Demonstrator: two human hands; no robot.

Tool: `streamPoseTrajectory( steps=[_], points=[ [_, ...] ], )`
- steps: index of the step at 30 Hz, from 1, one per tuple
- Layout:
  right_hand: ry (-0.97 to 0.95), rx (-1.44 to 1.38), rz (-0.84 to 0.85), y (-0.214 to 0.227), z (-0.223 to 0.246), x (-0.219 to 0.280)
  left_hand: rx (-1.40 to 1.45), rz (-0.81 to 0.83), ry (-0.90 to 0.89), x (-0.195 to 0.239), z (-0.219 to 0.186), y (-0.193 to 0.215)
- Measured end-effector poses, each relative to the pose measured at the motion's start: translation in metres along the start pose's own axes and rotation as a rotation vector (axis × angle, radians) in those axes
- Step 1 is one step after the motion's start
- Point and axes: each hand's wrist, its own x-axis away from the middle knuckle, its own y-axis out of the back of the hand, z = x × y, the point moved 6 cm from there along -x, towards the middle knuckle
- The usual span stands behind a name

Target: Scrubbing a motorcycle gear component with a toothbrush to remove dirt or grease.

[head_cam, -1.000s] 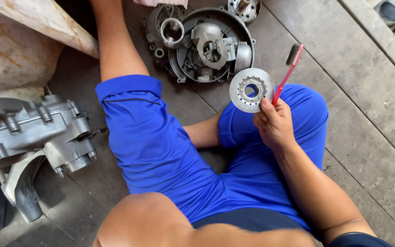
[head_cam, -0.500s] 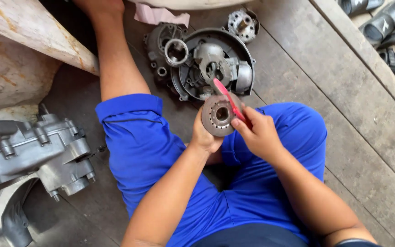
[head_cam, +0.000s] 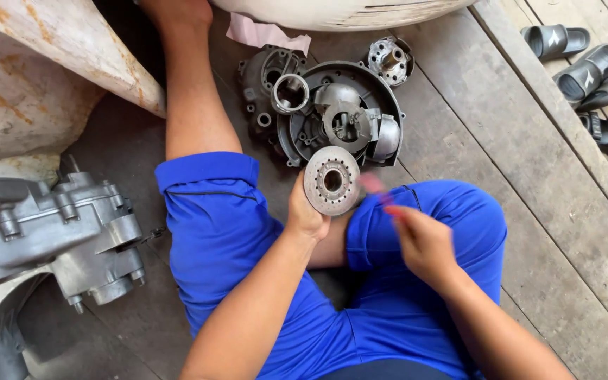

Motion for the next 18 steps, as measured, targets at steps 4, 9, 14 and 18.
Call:
streamPoseTrajectory(
  steps=[4,9,14,18],
  points=[
    [0.049,-0.12,-0.297,0.018,0.019,-0.006,0.004,-0.063,0.002,0.004,0.005,0.019],
    [0.187,-0.021,-0.322,0.003,0.001,0.007,-0.012,-0.066,-0.006,-0.004,0.005,0.02],
    [-0.023,-0.107,-0.281,0.013,0.0,0.006,-0.019,-0.104,0.005,-0.002,0.007,0.034],
    [-0.291,-1.253,-0.619,0.008,-0.021,0.018,-0.014,-0.15,0.005,-0.008,0.01,0.045]
  ],
)
